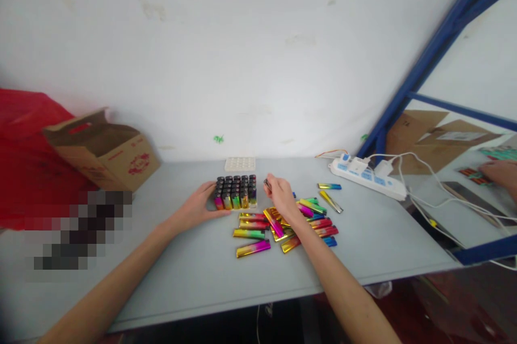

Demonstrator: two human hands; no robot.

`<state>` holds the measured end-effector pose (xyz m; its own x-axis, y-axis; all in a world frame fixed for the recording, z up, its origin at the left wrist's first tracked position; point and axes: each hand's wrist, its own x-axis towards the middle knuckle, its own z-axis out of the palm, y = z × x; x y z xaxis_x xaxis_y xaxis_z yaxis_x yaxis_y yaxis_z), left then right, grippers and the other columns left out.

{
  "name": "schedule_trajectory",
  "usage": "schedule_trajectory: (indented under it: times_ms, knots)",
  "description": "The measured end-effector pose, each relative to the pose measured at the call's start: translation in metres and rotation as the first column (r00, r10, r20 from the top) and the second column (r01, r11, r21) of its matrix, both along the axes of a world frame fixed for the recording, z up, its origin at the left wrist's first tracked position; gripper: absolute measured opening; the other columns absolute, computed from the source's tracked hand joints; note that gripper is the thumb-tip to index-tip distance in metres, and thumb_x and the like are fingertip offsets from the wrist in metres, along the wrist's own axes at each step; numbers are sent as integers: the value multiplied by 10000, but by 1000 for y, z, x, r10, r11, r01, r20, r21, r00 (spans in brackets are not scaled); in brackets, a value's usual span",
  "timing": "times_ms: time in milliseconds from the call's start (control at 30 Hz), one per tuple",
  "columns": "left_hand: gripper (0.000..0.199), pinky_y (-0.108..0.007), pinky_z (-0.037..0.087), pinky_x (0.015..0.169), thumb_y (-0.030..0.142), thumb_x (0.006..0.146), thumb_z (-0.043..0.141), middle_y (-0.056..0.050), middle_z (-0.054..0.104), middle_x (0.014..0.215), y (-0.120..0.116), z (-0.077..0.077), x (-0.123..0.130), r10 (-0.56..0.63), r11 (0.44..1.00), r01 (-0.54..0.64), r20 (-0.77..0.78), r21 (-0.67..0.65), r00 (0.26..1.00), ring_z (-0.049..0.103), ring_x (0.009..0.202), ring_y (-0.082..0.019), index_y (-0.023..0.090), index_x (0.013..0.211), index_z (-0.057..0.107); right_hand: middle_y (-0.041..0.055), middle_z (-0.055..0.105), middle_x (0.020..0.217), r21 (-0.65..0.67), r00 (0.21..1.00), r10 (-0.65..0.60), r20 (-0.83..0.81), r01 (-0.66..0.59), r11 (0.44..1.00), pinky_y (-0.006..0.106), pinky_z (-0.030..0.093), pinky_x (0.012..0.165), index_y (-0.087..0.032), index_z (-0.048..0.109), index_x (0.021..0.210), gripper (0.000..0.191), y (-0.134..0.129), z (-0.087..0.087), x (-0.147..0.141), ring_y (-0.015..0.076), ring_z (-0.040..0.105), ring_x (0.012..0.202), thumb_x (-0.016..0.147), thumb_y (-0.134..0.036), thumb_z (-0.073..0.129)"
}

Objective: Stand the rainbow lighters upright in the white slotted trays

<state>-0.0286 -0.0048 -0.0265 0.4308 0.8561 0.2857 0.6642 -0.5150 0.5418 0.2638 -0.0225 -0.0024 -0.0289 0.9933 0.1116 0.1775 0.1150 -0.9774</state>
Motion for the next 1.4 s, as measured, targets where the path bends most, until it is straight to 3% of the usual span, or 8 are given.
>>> schedule_trajectory:
  times_ms: [100,267,367,467,867,1133,1333,1400]
  knots:
    - [848,-553,470,1213,757,752,821,-181,650,1437,0,0,0,-2,1000,2,-6,3,1000,618,1349,-401,191,1363,660,-49,384,561,48,1000,26,-3,-26,999,264,301,470,-234,539,688,684,-5,5,2,127,366,489,983,-830,381]
    - [870,-551,469,1213,752,760,822,-189,648,1442,-1,1,0,-9,1000,9,-15,-1,1000,613,1354,-407,182,1392,642,-7,593,776,241,977,64,203,-113,964,293,498,658,-222,625,1091,478,-17,19,5,169,589,669,1101,-625,367]
    - [865,-549,463,1218,736,774,823,-188,648,1447,-1,2,1,-24,1000,24,-12,1,1000,602,1368,-404,187,1413,630,63,666,958,423,923,-2,384,-174,889,344,537,857,-218,628,1014,355,-21,23,5,218,652,913,1083,-540,497]
    - [855,-559,463,1214,721,785,826,-184,648,1449,-1,3,1,-32,999,32,-9,4,999,601,1368,-399,196,1427,620,53,661,897,482,877,-47,478,-217,849,337,526,833,-221,626,912,335,-22,21,5,215,633,855,1060,-518,573]
    - [838,-551,492,1189,730,774,828,-166,670,1417,-1,3,2,-46,999,46,15,12,999,621,1338,-400,205,1399,642,-3,694,705,295,817,85,570,-301,907,269,439,636,-221,619,793,470,-18,6,12,159,595,625,1009,-639,633]
    - [796,-538,520,1155,710,744,857,-158,691,1370,0,-2,1,-38,999,36,55,32,998,642,1298,-392,211,1337,675,-7,714,715,121,741,267,617,-425,897,260,412,654,-193,715,843,477,-10,20,27,153,587,647,1027,-622,617]
    - [744,-521,520,1151,664,756,871,-153,688,1355,-2,-2,3,-35,998,33,48,46,998,646,1280,-375,206,1307,670,45,731,675,96,521,121,845,-371,924,292,353,610,-207,739,710,496,-7,22,17,179,590,604,982,-619,689]
    - [747,-515,527,1142,658,746,882,-158,688,1353,-3,-2,3,-29,999,27,45,46,999,648,1276,-378,202,1298,670,43,708,623,106,529,118,840,-373,922,293,348,590,-209,714,637,549,-8,22,15,171,573,563,947,-663,707]
